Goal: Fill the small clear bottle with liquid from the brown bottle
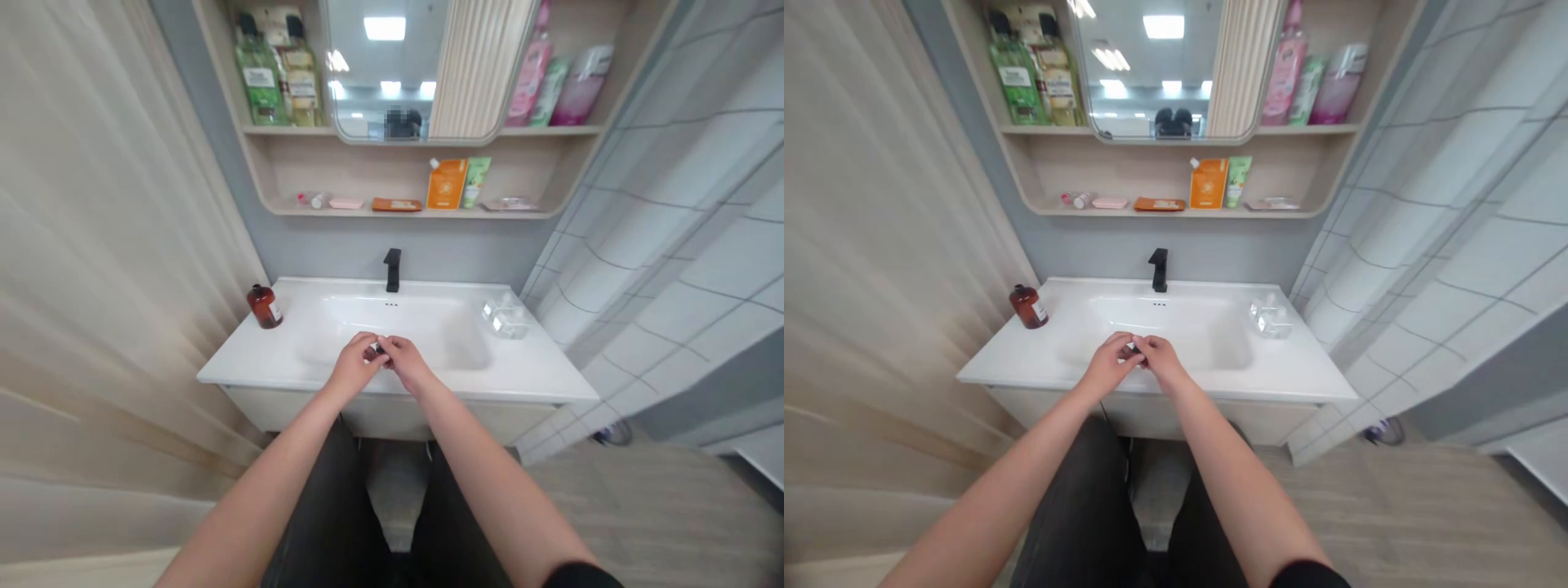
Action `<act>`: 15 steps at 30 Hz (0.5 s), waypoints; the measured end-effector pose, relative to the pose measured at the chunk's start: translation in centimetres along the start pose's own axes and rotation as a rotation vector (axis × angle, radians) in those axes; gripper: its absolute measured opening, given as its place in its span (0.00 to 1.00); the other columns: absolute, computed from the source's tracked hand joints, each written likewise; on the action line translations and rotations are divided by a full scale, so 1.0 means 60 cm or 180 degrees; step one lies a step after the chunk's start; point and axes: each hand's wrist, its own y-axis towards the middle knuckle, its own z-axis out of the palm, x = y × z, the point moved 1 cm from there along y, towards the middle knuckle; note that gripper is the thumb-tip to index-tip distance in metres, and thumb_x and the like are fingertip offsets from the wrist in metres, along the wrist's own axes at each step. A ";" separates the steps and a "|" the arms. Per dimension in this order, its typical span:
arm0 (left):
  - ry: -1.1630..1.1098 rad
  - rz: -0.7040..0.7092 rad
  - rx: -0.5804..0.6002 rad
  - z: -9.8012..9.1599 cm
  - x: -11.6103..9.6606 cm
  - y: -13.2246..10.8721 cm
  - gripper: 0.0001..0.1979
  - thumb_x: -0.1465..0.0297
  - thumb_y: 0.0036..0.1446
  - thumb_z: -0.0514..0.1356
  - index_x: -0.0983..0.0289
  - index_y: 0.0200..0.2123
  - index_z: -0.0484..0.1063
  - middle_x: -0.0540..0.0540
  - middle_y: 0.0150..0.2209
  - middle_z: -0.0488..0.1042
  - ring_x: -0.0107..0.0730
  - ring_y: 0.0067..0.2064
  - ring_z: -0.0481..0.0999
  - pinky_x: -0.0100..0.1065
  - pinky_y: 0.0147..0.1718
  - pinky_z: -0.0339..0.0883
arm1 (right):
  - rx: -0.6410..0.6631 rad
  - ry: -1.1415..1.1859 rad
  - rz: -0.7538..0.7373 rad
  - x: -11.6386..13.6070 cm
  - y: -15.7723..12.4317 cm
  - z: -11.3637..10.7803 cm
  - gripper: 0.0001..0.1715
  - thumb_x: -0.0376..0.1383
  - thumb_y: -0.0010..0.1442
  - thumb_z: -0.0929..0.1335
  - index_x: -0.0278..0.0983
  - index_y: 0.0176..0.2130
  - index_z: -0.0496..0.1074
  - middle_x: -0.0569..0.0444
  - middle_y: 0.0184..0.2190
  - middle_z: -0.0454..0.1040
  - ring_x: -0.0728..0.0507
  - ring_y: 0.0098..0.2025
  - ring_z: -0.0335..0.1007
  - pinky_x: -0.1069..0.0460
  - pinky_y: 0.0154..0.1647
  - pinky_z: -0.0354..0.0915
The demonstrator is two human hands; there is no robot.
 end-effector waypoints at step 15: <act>0.0269 -0.0961 -0.1311 -0.284 0.035 0.091 0.25 0.54 0.53 0.75 0.62 0.49 0.79 0.51 0.36 0.80 0.34 0.34 0.79 0.36 0.36 0.76 | -0.0489 -0.2000 -0.0261 -0.023 -0.029 -0.174 0.29 0.61 0.69 0.66 0.42 0.37 0.78 0.51 0.35 0.83 0.38 0.40 0.78 0.47 0.45 0.70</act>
